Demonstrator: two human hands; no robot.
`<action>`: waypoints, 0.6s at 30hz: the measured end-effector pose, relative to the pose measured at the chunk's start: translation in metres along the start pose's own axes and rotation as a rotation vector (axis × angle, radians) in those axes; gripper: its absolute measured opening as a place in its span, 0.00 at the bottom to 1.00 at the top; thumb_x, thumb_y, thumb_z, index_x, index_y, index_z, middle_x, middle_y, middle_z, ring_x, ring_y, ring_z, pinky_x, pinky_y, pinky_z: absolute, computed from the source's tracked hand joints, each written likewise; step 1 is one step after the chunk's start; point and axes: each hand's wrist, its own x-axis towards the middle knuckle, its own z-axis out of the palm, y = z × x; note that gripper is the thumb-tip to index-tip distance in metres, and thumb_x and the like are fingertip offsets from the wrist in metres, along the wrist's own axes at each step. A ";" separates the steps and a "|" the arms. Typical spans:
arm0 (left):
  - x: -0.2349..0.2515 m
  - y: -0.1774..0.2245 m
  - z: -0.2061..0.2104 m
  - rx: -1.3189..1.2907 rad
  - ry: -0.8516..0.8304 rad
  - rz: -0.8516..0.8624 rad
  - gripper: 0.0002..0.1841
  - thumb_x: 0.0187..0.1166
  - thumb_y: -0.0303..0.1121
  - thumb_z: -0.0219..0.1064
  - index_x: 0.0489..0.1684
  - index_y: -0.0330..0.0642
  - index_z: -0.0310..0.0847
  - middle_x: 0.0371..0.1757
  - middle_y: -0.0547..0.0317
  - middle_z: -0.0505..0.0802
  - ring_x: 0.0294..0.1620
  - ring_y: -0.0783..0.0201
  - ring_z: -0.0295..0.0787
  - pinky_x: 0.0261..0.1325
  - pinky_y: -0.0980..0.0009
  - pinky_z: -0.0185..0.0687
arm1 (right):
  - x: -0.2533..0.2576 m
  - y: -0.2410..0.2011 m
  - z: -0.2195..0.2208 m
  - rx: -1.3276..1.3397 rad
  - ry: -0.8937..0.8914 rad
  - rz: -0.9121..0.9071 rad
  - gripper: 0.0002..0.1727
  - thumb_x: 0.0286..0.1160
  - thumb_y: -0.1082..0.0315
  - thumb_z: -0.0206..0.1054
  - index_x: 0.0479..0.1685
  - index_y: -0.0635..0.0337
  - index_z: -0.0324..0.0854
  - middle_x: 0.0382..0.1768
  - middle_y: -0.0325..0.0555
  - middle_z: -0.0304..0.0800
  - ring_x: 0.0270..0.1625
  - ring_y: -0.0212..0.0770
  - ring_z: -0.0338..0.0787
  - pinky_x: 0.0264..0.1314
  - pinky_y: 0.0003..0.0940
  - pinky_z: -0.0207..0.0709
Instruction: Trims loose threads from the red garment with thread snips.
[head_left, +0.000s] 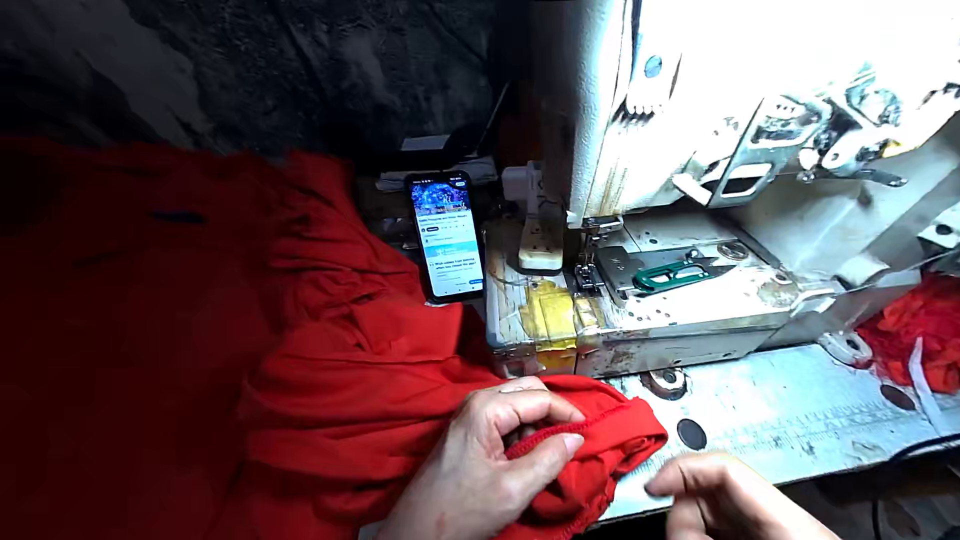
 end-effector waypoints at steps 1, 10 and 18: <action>0.000 -0.006 0.002 -0.051 -0.028 0.014 0.08 0.76 0.33 0.71 0.39 0.39 0.93 0.40 0.67 0.92 0.42 0.82 0.85 0.46 0.86 0.81 | 0.003 0.012 -0.002 -0.168 0.033 0.060 0.17 0.83 0.63 0.67 0.55 0.72 0.81 0.33 0.45 0.87 0.30 0.26 0.82 0.33 0.23 0.77; -0.001 -0.021 0.020 -0.210 0.033 -0.035 0.07 0.74 0.26 0.70 0.40 0.35 0.94 0.38 0.66 0.92 0.44 0.81 0.85 0.50 0.85 0.80 | 0.019 0.023 0.001 -0.088 0.024 0.082 0.12 0.80 0.73 0.67 0.54 0.74 0.79 0.33 0.40 0.86 0.30 0.21 0.81 0.31 0.19 0.77; -0.002 -0.018 0.021 -0.235 0.062 -0.082 0.09 0.75 0.22 0.64 0.38 0.32 0.93 0.38 0.66 0.94 0.42 0.83 0.87 0.47 0.85 0.83 | 0.022 0.028 0.008 -0.266 -0.047 0.142 0.13 0.80 0.71 0.68 0.55 0.74 0.83 0.31 0.48 0.88 0.29 0.29 0.82 0.33 0.24 0.77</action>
